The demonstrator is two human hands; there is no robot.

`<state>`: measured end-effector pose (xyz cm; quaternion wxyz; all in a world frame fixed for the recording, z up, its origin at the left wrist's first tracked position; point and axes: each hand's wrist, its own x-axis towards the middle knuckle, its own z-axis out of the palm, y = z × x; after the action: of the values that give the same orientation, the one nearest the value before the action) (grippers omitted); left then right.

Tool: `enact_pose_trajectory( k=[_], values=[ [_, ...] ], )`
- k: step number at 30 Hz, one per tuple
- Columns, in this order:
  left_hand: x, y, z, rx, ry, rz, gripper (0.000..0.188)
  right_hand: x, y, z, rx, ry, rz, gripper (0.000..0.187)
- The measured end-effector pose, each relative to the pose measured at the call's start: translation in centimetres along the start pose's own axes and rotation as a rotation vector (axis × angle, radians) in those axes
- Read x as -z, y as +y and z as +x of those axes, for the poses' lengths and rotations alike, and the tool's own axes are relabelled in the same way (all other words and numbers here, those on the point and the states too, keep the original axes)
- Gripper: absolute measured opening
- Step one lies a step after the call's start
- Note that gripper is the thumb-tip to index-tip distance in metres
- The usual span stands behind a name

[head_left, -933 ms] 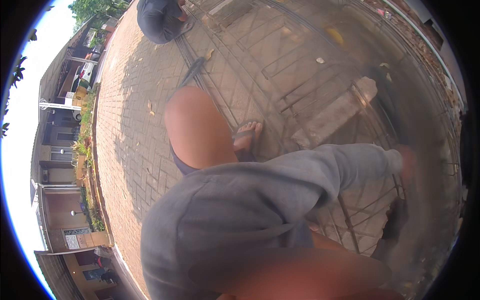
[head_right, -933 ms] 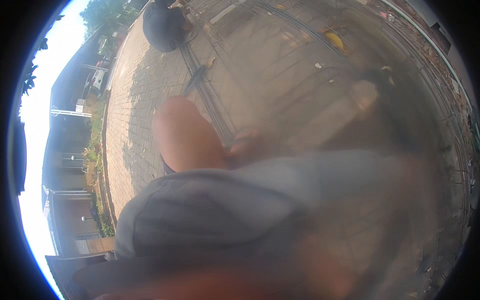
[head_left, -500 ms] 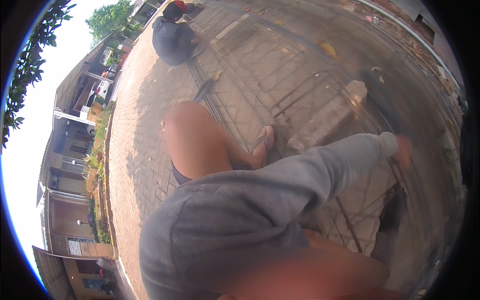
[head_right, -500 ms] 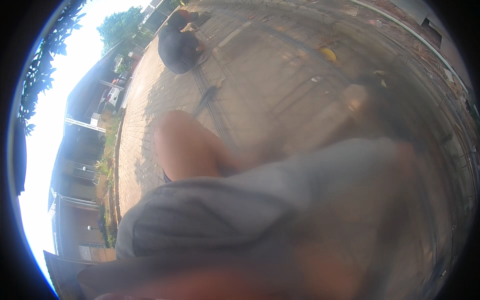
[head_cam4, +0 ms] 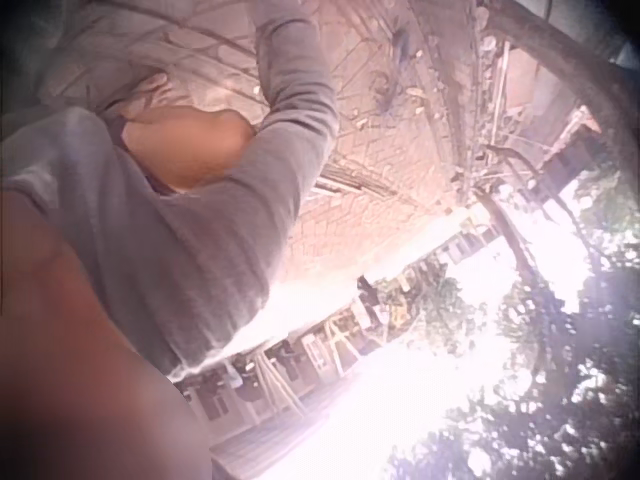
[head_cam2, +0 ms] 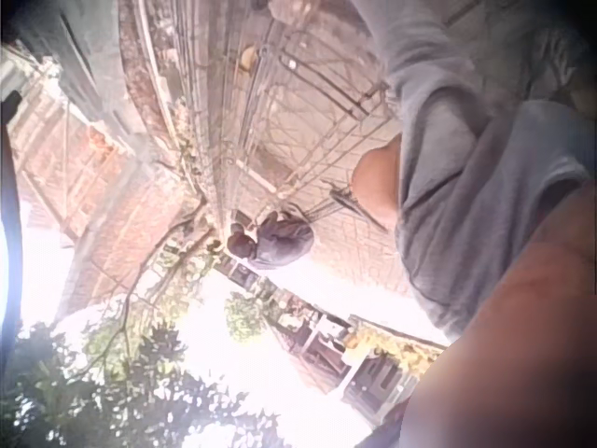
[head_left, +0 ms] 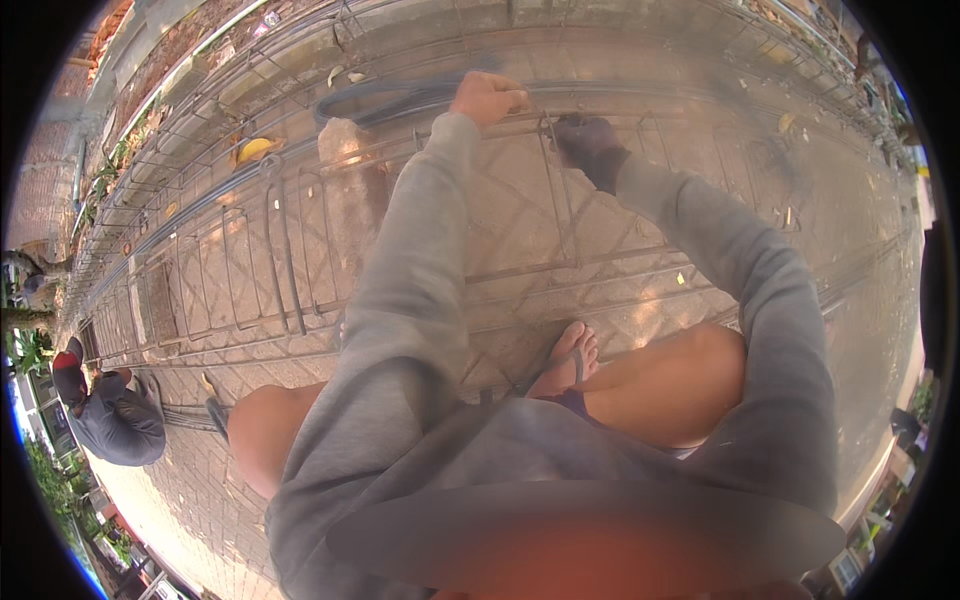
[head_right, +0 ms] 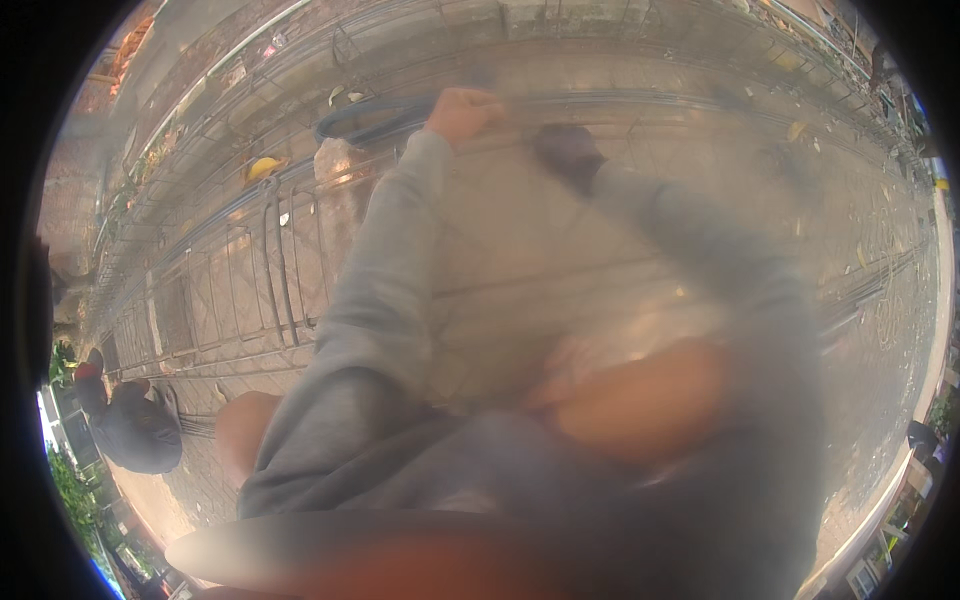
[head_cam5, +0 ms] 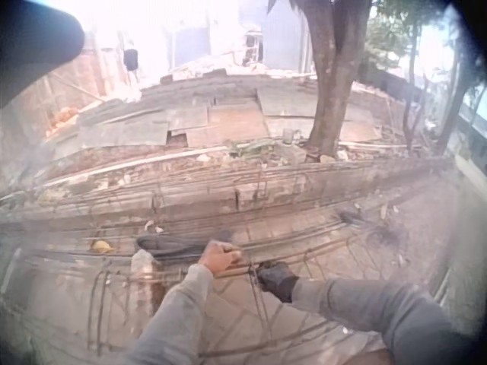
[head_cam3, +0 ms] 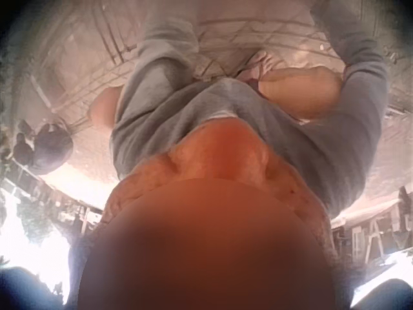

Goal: The person sits on a paved surface and assembles a rebar grid by tying intersecting steel bars together with wire. They repeatedly wrap and twist wire to secure the joints of the grid structure.

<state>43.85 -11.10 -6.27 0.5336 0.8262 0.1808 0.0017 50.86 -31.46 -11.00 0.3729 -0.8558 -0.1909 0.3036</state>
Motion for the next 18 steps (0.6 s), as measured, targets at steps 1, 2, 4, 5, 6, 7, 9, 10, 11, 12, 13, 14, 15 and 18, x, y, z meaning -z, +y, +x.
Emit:
enact_pose_trajectory(
  k=[1, 2, 4, 5, 6, 7, 9, 10, 11, 12, 13, 14, 15, 18],
  values=[
    [-0.2, 0.4, 0.0, 0.002, 0.028, -0.044, 0.03, -0.5, -0.2, 0.0, 0.125, 0.02, -0.07, 0.022],
    [-0.5, 0.7, 0.1, 0.046, 0.06, -0.065, 0.031, -0.7, -0.3, 0.0, 0.062, 0.021, -0.031, 0.024],
    [-1.1, 1.3, 0.2, -0.009, 0.04, -0.168, 0.028, -0.9, -0.7, -0.3, -0.063, 0.031, 0.049, 0.027],
    [-1.4, 1.4, 0.1, -0.003, 0.026, -0.205, 0.026, -0.8, -0.8, -0.7, -0.1, 0.023, 0.184, 0.029],
    [-1.7, 1.4, 0.2, 0.005, 0.002, -0.276, 0.025, -0.5, -0.9, -1.0, -0.152, 0.012, 0.292, 0.031],
    [-2.0, 1.2, 0.3, 0.015, -0.023, -0.341, 0.025, -0.2, -0.9, -1.5, -0.123, -0.034, 0.362, 0.03],
    [-2.4, 0.3, 0.9, -0.108, -0.112, -0.31, 0.026, 0.6, -0.9, -2.1, -0.049, -0.116, 0.479, 0.027],
    [-2.5, -0.3, 1.4, -0.244, -0.173, -0.21, 0.029, 0.7, -1.1, -2.1, -0.147, -0.084, 0.536, 0.025],
    [-2.8, -0.9, 2.2, -0.26, -0.21, -0.116, 0.03, 1.0, -1.0, -2.3, -0.198, -0.052, 0.607, 0.02],
    [-3.0, -1.6, 2.9, -0.246, -0.265, -0.148, 0.031, 0.7, -1.3, -2.0, -0.244, -0.046, 0.673, 0.016],
    [-3.4, -1.9, 3.7, -0.393, -0.235, 0.097, 0.027, 0.6, -1.4, -1.9, -0.123, -0.09, 0.749, 0.015],
    [-3.6, -2.1, 4.3, -0.681, -0.249, 0.644, 0.032, 0.4, -1.6, -1.7, -0.166, -0.129, 0.902, 0.015],
    [-4.5, -1.8, 4.8, -0.261, -0.173, 0.153, 0.032, 0.0, -1.8, -1.2, -0.229, -0.111, 0.922, 0.015],
    [-6.1, -0.1, 5.8, -0.205, -0.073, 0.421, 0.039, 0.5, -1.3, -0.1, -0.278, -0.252, 0.981, 0.015]
  ],
)
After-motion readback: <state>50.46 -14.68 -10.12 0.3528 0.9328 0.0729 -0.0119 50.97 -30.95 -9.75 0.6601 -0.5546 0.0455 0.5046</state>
